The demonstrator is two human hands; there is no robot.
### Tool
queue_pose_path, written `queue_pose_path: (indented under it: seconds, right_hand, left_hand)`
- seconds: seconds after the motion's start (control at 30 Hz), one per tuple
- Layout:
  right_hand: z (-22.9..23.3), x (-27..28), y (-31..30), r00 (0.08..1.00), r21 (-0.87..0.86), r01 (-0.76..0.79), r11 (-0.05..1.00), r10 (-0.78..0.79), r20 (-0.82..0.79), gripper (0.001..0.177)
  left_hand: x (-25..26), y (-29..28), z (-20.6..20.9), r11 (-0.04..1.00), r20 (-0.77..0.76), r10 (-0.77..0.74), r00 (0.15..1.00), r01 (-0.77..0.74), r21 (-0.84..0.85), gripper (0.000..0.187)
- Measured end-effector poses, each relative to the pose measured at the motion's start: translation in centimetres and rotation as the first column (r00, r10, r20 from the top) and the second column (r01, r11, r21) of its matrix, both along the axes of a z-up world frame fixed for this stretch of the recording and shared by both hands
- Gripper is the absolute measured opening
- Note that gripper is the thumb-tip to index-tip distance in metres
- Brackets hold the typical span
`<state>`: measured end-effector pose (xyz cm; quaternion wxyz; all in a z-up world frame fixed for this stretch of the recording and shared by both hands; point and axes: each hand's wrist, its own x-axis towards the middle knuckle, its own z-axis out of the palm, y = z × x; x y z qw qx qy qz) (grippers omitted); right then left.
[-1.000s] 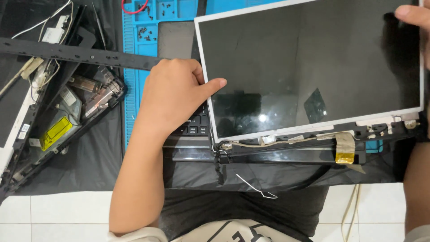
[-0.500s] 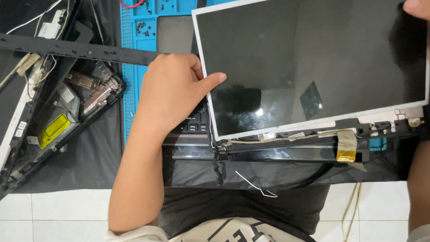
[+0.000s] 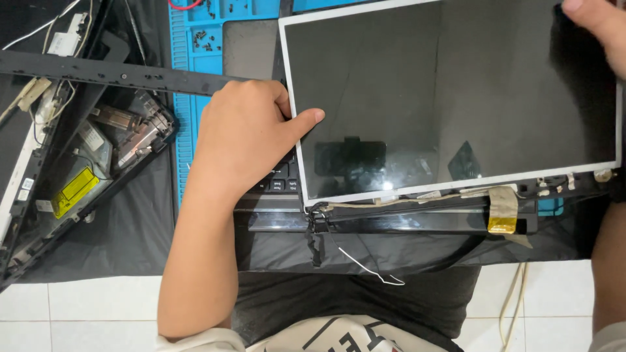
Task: The person works on a disassembled laptop, carefully peeling off black adhesive tape and removing a silver protective film from the back of the screen. They then lift the screen panel, flip it over to reveal the display side, and place it back onto the laptop base.
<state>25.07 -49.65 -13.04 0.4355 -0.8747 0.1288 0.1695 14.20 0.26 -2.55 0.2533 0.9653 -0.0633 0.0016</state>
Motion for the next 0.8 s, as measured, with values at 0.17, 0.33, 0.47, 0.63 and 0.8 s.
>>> queue_pose_path:
  seconds: [0.17, 0.33, 0.47, 0.63, 0.8]
  right_hand:
    - [-2.8, 2.1, 2.2, 0.999, -0.035, -0.04, 0.999, 0.038, -0.038, 0.066]
    - [-7.2, 4.2, -1.8, 0.986, 0.013, -0.097, 0.995, 0.094, 0.135, 0.057]
    - [-5.5, 3.3, -0.6, 0.946, -0.098, -0.175, 0.98, 0.195, 0.26, 0.054]
    - [-6.5, 4.1, -1.6, 0.976, -0.104, -0.173, 0.979, 0.185, 0.117, 0.062]
    - [-8.2, 5.4, -3.8, 0.966, 0.087, -0.195, 0.977, 0.207, -0.156, 0.063]
  left_hand:
    - [-0.1, 0.0, 0.0, 1.0, 0.011, -0.011, 1.0, 0.01, 0.028, 0.039]
    - [-0.1, -0.1, -0.1, 0.996, 0.022, 0.006, 1.0, -0.008, 0.091, 0.042]
    - [-0.4, -0.3, -0.1, 0.992, 0.042, 0.001, 0.999, -0.006, 0.122, 0.046]
    - [-0.5, -0.3, -0.2, 0.984, 0.084, -0.002, 0.996, -0.013, 0.179, 0.049]
    - [-0.5, -0.5, 0.0, 0.99, 0.082, 0.029, 0.996, -0.04, 0.132, 0.045]
